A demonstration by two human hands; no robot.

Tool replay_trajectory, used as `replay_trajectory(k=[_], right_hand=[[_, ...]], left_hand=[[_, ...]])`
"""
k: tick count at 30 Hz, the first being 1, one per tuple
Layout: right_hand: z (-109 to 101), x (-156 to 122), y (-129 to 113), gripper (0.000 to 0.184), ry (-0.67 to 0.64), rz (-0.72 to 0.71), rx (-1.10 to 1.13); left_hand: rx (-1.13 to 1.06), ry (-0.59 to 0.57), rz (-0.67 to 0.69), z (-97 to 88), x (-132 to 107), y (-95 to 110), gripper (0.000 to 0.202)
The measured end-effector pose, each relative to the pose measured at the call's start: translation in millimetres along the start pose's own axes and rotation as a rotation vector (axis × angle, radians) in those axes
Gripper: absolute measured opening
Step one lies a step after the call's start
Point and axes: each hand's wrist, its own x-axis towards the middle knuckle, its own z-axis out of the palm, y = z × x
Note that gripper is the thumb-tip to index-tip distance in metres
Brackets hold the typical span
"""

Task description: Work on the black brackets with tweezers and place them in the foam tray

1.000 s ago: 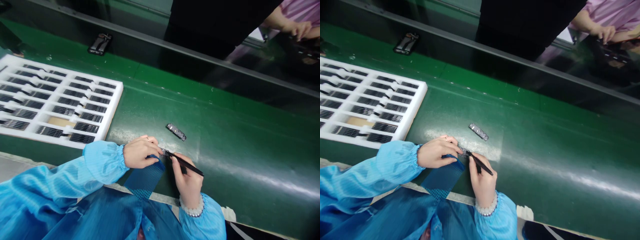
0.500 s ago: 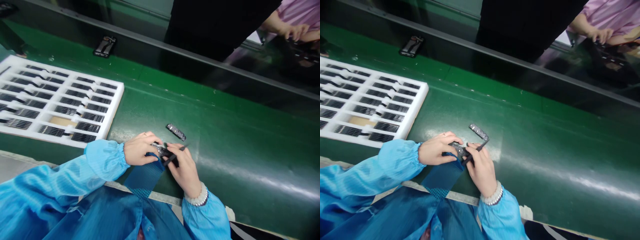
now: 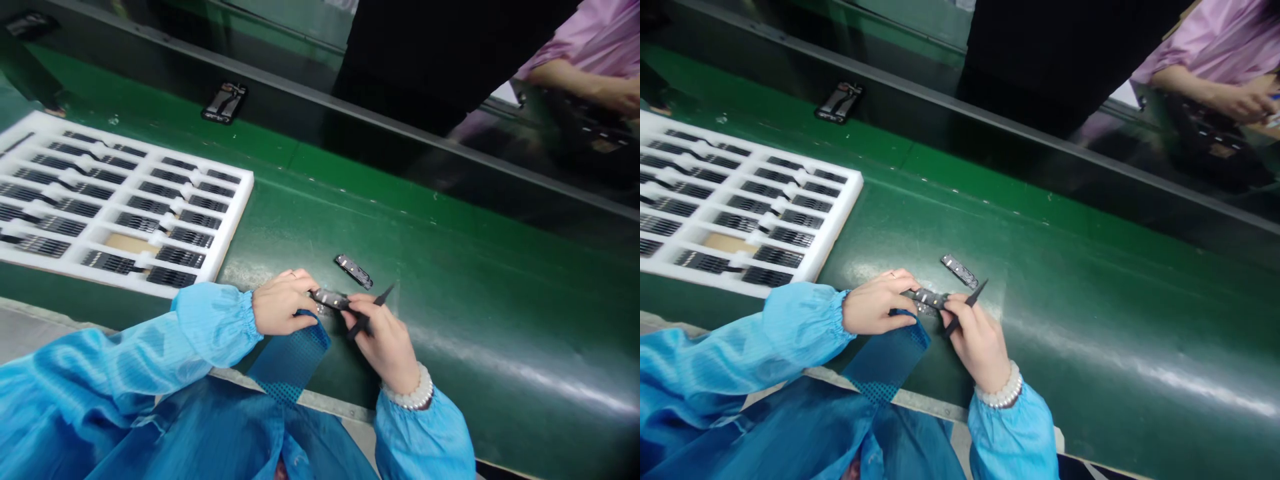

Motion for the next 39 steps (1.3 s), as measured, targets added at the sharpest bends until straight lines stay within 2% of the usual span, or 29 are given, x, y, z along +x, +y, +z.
replay_trajectory(k=[3, 5, 10, 12, 14, 16, 17, 21, 25, 28, 32, 39], right_hand=[[-2, 12, 16, 0.019, 0.147, 0.070, -0.054], [0, 22, 27, 0.017, 0.199, 0.136, -0.096], [5, 32, 41, 0.015, 0.121, 0.215, -0.120], [3, 29, 37, 0.018, 0.199, 0.237, -0.075], [1, 23, 28, 0.019, 0.359, 0.284, -0.005], [0, 16, 13, 0.021, 0.495, 0.349, 0.116], [1, 12, 5, 0.026, 0.520, 0.371, 0.207], [10, -4, -23, 0.032, 0.392, 0.418, 0.664], [15, -12, -35, 0.029, 0.347, 0.502, 0.886], [12, -10, -35, 0.022, 0.281, 0.555, 0.877], [8, -7, -34, 0.014, 0.209, 0.502, 0.769], [11, -11, -36, 0.016, 0.176, 0.506, 0.759]], left_hand=[[-0.032, 0.007, 0.002, 0.2, 1, -1, 0.013], [-0.060, 0.013, 0.002, -0.1, 1, -2, 0.013], [-0.145, 0.033, -0.004, -2.3, 1, -2, 0.011], [-0.190, 0.043, -0.004, -3.3, 2, -2, 0.011], [-0.246, 0.064, -0.010, -3.9, 3, -2, 0.012], [-0.288, 0.089, -0.026, -3.9, 4, -3, 0.013], [-0.297, 0.098, -0.036, -3.8, 4, -3, 0.013], [-0.299, 0.112, -0.057, -3.6, 5, -4, 0.014], [-0.291, 0.108, -0.044, -4.9, 4, -4, 0.018], [-0.269, 0.075, -0.049, -6.1, 4, -4, 0.023], [-0.253, 0.056, -0.068, -7.2, 4, -2, 0.025], [-0.254, 0.057, -0.059, -8.3, 3, -1, 0.021]])
